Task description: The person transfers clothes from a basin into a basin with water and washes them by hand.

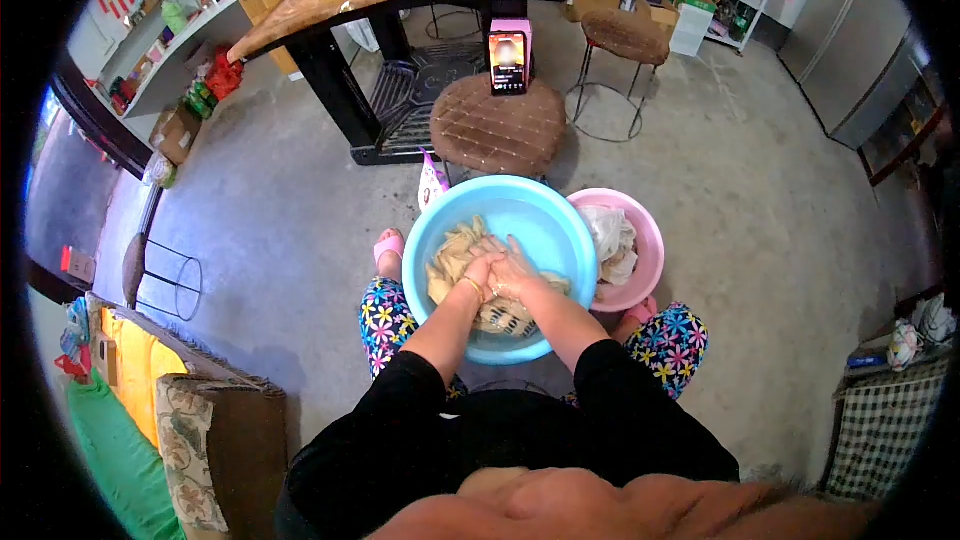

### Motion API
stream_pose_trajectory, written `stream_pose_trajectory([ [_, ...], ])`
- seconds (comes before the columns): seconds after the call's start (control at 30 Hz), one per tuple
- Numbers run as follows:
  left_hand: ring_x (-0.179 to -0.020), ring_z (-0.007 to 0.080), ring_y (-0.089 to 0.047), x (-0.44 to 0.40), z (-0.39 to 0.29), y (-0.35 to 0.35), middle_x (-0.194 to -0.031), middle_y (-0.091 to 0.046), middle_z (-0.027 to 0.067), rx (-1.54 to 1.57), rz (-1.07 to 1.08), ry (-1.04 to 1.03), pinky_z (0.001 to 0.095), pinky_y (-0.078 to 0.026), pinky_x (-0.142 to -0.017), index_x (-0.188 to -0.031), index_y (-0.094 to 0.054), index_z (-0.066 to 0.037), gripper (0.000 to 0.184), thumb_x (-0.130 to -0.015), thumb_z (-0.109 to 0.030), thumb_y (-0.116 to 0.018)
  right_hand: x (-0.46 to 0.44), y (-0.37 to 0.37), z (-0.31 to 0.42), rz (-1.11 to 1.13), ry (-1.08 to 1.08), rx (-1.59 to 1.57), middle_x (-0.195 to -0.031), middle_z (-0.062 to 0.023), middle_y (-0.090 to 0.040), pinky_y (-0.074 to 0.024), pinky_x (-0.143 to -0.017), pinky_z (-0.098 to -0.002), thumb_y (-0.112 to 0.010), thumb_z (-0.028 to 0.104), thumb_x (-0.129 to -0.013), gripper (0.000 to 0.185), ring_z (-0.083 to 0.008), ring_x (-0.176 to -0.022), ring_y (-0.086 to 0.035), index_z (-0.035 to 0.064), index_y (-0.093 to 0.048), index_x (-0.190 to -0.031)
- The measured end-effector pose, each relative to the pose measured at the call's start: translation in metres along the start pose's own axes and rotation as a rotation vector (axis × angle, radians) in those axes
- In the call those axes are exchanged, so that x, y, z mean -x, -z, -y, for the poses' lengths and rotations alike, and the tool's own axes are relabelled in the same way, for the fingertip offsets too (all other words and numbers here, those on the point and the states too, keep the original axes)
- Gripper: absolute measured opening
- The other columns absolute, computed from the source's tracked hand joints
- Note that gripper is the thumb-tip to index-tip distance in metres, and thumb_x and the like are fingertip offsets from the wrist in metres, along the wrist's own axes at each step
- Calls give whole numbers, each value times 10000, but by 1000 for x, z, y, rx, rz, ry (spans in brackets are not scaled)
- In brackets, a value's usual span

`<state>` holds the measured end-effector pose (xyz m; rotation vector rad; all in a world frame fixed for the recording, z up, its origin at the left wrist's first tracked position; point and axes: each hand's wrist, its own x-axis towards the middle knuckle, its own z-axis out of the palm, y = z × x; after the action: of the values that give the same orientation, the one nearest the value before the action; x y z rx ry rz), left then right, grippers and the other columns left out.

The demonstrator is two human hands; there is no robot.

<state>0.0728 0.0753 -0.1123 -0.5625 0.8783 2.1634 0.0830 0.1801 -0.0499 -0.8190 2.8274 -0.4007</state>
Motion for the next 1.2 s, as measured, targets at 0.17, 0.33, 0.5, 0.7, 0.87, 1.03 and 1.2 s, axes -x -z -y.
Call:
stream_pose_trajectory([
  [0.17, -1042, 277, -518, 11, 2, -12, -1134, -547, 136, -24, -21, -58, 413, -412, -901, -1192, -463, -85, 405, -809, -213, -496, -7, -22, -10, -43, 50, 51, -1412, -93, -274, -102, -1052, -535, -325, 305, -831, 497, -278, -1307, -232, 224, -376, -1318],
  [0.33, -1010, 258, -537, 6, 0, -11, -1105, -566, 114, -48, -84, -121, 405, -431, -870, -1191, -463, -117, 396, -812, -225, -501, -6, -26, -9, -64, -22, -61, -1382, -94, -328, -122, -1042, -552, -349, 275, -820, 483, -273, -1282, -280, 202, -411, -1294],
  [0.5, -976, 257, -547, 13, -6, -22, -1086, -580, 100, -4, -36, -41, 394, -432, -857, -1133, -513, -133, 366, -833, -338, -476, 1, -8, -3, -14, -129, -163, -1351, -109, -368, -199, -1022, -534, -437, 221, -785, 468, -274, -1265, -307, 123, -464, -1241],
  [0.7, -939, 224, -541, 5, -9, -21, -1034, -584, 76, -234, -208, -50, 361, -421, -823, -1082, -539, -141, 442, -846, -485, -395, -2, 36, 2, 225, -121, -224, -949, -196, -614, -457, -789, -467, -467, 187, -757, 386, -345, -891, -588, 25, -539, -1100],
  [0.87, -863, 191, -536, -5, -13, -21, -962, -580, 50, -226, -276, -62, 325, -419, -744, -1037, -545, -145, 415, -850, -486, -400, 7, 80, 16, -32, -96, -415, -1065, -180, -580, -483, -752, -423, -502, 203, -764, 334, -342, -855, -597, 23, -588, -1032],
  [1.03, -787, 158, -532, -11, -7, -15, -890, -575, 23, -219, -336, -89, 289, -417, -665, -992, -552, -148, 394, -854, -487, -405, -1, 25, 8, -394, -52, -490, -995, -222, -575, -481, -724, -445, -499, 211, -776, 260, -355, -830, -592, 25, -614, -916],
  [1.2, -711, 126, -527, -11, 3, -22, -818, -571, -4, -205, -411, -149, 253, -415, -586, -946, -558, -152, 377, -858, -488, -410, 7, 16, -16, -402, -53, -472, -1089, -196, -546, -487, -719, -423, -513, 191, -796, 250, -328, -822, -596, 62, -604, -990],
])
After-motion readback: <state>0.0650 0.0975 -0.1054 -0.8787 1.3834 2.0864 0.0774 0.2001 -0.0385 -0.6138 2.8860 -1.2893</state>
